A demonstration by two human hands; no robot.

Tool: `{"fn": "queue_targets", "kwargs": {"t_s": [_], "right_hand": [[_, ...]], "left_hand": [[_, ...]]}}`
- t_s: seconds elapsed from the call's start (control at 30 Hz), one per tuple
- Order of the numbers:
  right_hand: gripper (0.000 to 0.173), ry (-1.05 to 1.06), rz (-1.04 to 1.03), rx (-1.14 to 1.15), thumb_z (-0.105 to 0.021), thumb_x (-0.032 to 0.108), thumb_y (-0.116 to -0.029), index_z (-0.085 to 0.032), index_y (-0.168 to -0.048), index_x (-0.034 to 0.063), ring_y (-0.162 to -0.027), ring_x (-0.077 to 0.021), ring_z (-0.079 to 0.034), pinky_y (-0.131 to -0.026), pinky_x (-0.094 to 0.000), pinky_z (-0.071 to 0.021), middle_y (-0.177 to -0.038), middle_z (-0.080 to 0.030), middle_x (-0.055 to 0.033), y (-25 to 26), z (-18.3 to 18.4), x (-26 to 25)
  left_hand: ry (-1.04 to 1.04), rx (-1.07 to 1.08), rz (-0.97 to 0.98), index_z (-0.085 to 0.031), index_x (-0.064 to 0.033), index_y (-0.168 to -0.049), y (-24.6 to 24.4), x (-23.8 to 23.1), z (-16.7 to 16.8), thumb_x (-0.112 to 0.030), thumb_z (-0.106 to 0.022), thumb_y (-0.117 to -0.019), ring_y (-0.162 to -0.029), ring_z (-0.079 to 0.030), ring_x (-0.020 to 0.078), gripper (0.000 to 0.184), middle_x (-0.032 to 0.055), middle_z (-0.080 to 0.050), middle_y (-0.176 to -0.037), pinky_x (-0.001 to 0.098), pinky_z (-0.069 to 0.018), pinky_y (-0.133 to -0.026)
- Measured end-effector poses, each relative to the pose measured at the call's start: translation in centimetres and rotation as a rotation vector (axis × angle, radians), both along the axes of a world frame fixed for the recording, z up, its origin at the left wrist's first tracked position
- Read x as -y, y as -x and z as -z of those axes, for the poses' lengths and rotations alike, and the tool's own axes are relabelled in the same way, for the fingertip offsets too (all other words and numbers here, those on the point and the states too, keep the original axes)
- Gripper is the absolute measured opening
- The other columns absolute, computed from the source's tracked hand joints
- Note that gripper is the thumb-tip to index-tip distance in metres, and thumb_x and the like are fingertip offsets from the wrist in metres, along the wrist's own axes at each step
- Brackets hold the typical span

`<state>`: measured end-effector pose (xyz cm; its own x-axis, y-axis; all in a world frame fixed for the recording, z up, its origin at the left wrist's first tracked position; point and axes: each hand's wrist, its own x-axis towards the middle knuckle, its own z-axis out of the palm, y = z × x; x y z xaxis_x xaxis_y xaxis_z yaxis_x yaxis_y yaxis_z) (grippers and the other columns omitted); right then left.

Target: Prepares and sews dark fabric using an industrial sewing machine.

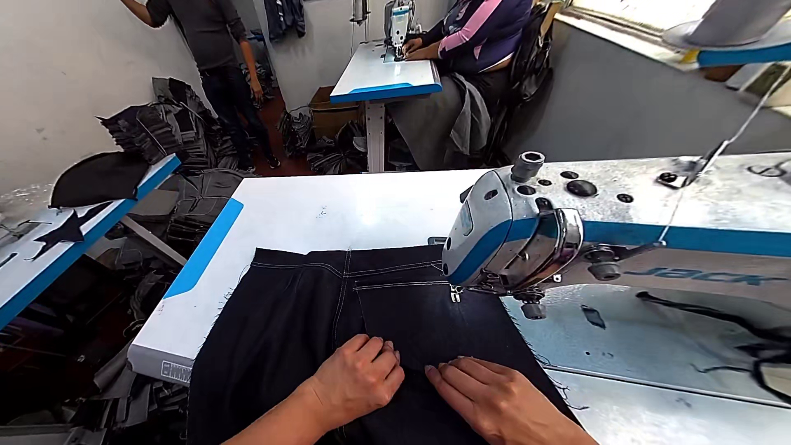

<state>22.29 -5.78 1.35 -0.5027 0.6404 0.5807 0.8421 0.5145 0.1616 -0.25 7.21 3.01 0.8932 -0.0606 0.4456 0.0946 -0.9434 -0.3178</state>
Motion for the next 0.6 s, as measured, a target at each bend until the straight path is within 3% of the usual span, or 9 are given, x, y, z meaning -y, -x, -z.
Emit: {"fn": "queue_targets", "kwargs": {"t_s": [0.1, 0.17, 0.27, 0.37, 0.43, 0.5, 0.53, 0.57, 0.6], "right_hand": [[0.025, 0.069, 0.024, 0.004, -0.049, 0.010, -0.1017, -0.072, -0.112, 0.0095, -0.073, -0.0194, -0.065, -0.064, -0.0288, -0.0548, -0.082, -0.067, -0.0037, -0.2, -0.2, 0.2], [0.028, 0.099, 0.047, 0.022, -0.049, 0.013, -0.1023, -0.072, -0.118, 0.0120, -0.069, -0.0199, -0.061, -0.059, -0.0290, -0.0503, -0.080, -0.061, -0.0031, 0.1, -0.3, 0.1], [0.029, 0.131, 0.088, 0.064, -0.048, 0.018, -0.1039, -0.073, -0.118, 0.0143, -0.064, -0.0195, -0.057, -0.050, -0.0285, -0.0449, -0.078, -0.059, -0.0030, 0.9, -0.8, -0.3], [0.032, 0.157, 0.119, 0.109, -0.047, 0.022, -0.1047, -0.074, -0.119, 0.0156, -0.060, -0.0191, -0.056, -0.045, -0.0276, -0.0405, -0.078, -0.058, -0.0034, 1.4, -1.2, -0.8], [0.031, 0.157, 0.125, 0.127, -0.047, 0.022, -0.1042, -0.075, -0.109, 0.0130, -0.057, -0.0192, -0.056, -0.041, -0.0279, -0.0387, -0.076, -0.057, -0.0044, 1.8, -1.4, -1.1], [0.028, 0.154, 0.126, 0.140, -0.047, 0.019, -0.1028, -0.074, -0.096, 0.0112, -0.058, -0.0197, -0.057, -0.041, -0.0283, -0.0401, -0.077, -0.058, -0.0056, 2.0, -1.5, -1.1], [0.028, 0.160, 0.131, 0.146, -0.048, 0.018, -0.1031, -0.073, -0.096, 0.0109, -0.059, -0.0197, -0.058, -0.043, -0.0284, -0.0416, -0.078, -0.059, -0.0058, 2.1, -1.6, -0.9], [0.027, 0.175, 0.132, 0.140, -0.048, 0.018, -0.1042, -0.074, -0.100, 0.0105, -0.060, -0.0202, -0.058, -0.045, -0.0290, -0.0435, -0.079, -0.058, -0.0059, 2.1, -1.7, -0.7], [0.026, 0.194, 0.131, 0.113, -0.050, 0.018, -0.1052, -0.074, -0.106, 0.0108, -0.062, -0.0209, -0.058, -0.049, -0.0298, -0.0454, -0.079, -0.058, -0.0060, 2.0, -1.8, -0.3]], "left_hand": [[-0.057, -0.203, -0.163, -0.075, -0.0050, -0.114, 0.8, 1.5, -1.4, -0.002, -0.046, -0.0994, -0.094, -0.074, 0.0223, 0.032, 0.0075, -0.077, -0.107, 0.0379, -0.0582, -0.082], [-0.075, -0.188, -0.186, -0.074, -0.0038, -0.116, 1.3, 1.7, -1.0, -0.001, -0.046, -0.0988, -0.088, -0.073, 0.0205, 0.034, 0.0072, -0.077, -0.104, 0.0345, -0.0564, -0.080], [-0.009, -0.137, -0.202, -0.077, -0.0045, -0.109, 1.6, 1.7, -0.8, -0.001, -0.047, -0.0981, -0.090, -0.073, 0.0196, 0.031, 0.0056, -0.078, -0.100, 0.0347, -0.0554, -0.089], [0.150, -0.113, -0.271, -0.077, -0.0082, -0.085, 0.0, 1.8, -1.8, -0.003, -0.057, -0.0897, -0.081, -0.071, 0.0209, 0.021, 0.0037, -0.075, -0.082, 0.0371, -0.0539, -0.085], [0.331, -0.036, -0.264, -0.073, -0.0064, -0.082, -2.3, 1.6, -1.8, -0.002, -0.061, -0.0878, -0.087, -0.072, 0.0250, 0.014, 0.0070, -0.073, -0.084, 0.0411, -0.0555, -0.089], [0.559, -0.011, -0.261, -0.074, -0.0061, -0.111, -4.9, 0.9, -0.9, -0.007, -0.057, -0.0973, -0.119, -0.067, 0.0312, 0.022, 0.0118, -0.073, -0.120, 0.0475, -0.0505, -0.105], [0.666, -0.090, -0.308, -0.067, -0.0112, -0.133, -5.9, 0.5, -0.7, -0.021, -0.052, -0.1048, -0.139, -0.052, 0.0336, 0.034, 0.0112, -0.062, -0.142, 0.0541, -0.0385, -0.116], [0.773, -0.225, -0.375, -0.051, -0.0212, -0.152, -6.6, 0.0, -0.9, -0.038, -0.043, -0.1084, -0.154, -0.028, 0.0352, 0.047, 0.0080, -0.043, -0.161, 0.0630, -0.0187, -0.123], [0.823, -0.322, -0.425, -0.037, -0.0321, -0.160, -7.0, -0.5, -1.0, -0.055, -0.038, -0.1061, -0.158, -0.008, 0.0383, 0.058, 0.0047, -0.026, -0.169, 0.0730, -0.0048, -0.119]]}}
